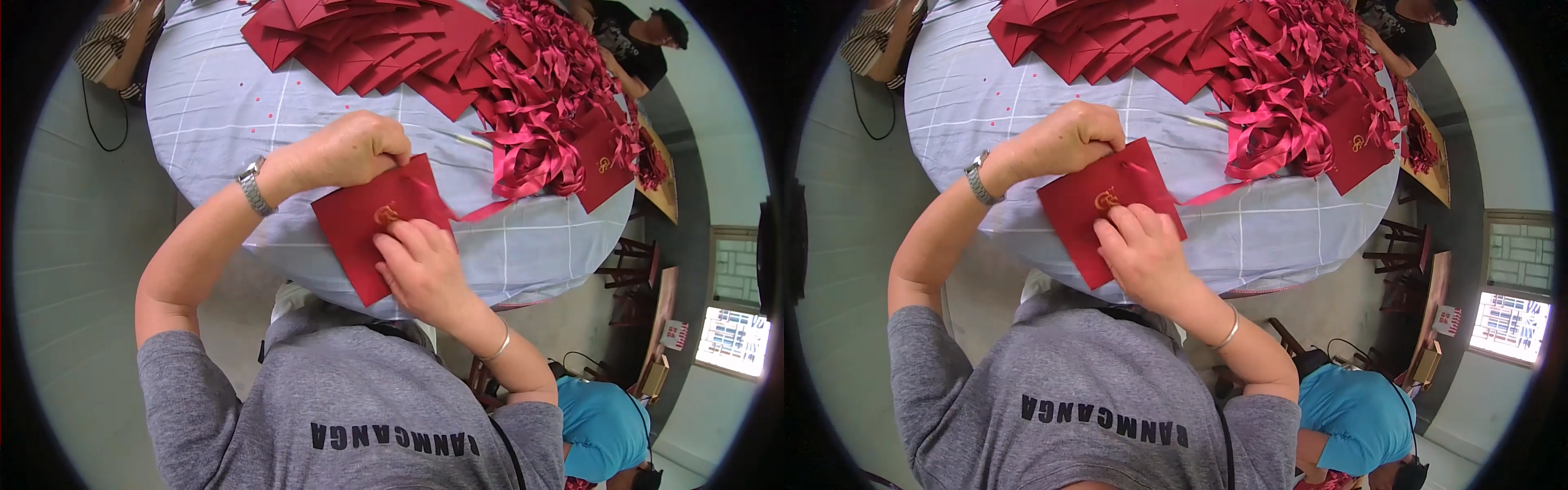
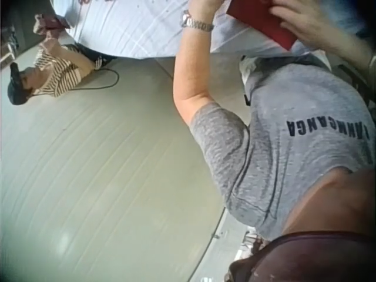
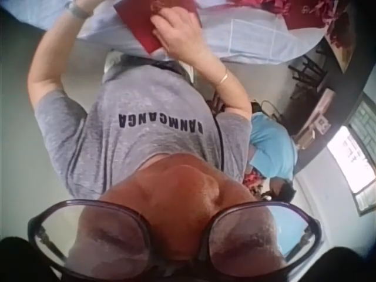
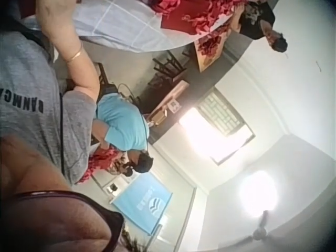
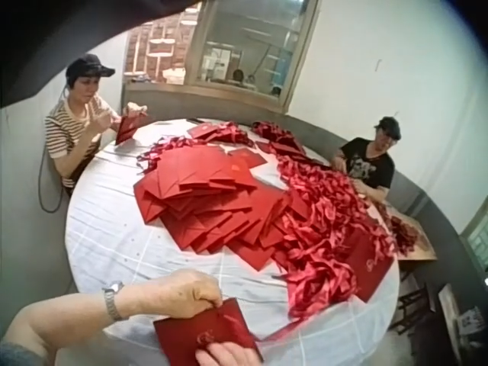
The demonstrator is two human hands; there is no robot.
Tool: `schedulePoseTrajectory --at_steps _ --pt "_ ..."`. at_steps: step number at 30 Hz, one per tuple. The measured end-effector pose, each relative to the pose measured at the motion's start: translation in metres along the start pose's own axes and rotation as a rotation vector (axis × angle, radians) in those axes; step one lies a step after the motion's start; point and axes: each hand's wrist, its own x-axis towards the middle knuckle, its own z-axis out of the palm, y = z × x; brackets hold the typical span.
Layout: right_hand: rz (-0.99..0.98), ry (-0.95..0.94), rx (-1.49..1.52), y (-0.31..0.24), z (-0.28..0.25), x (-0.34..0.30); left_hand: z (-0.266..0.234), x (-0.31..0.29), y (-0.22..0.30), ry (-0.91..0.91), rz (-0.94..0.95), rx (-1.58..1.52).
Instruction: The person attaches ribbon handles to gift bags by inserting the ends of ribbon strips into the holes of the bags by hand.
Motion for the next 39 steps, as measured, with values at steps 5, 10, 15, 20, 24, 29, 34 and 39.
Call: schedulePoseTrajectory --at_steps 5,10,15,20,24,29,34,39 --pt "0.084 -0.199 0.133 -0.003 0.009 0.0 -0.022 -0.016 -0.044 0.081 0.002 0.371" --pt "0.081 -0.181 0.113 -0.005 0.01 -0.001 -0.032 -0.038 -0.038 0.093 -0.22 0.497" --pt "0.122 -0.228 0.188 -0.003 0.0 0.0 0.001 -0.067 0.023 0.354 -0.248 0.537" --pt "0.192 0.065 0.021 0.06 -0.022 0.011 0.019 -0.092 0.054 0.219 -0.486 0.338" --pt "0.316 -0.225 -0.255 0.094 -0.026 0.004 0.023 -0.087 0.045 0.232 -0.545 0.252" --pt "0.283 -0.165 -0.183 0.076 -0.058 -0.003 0.016 -0.085 0.04 0.234 -0.692 -0.016" --pt "0.553 -0.251 0.188 0.063 -0.094 -0.013 0.005 -0.076 0.04 0.181 -0.774 -0.062" --pt "0.855 -0.227 0.885 0.049 -0.113 -0.018 0.019 -0.072 0.034 0.292 -0.629 0.083"
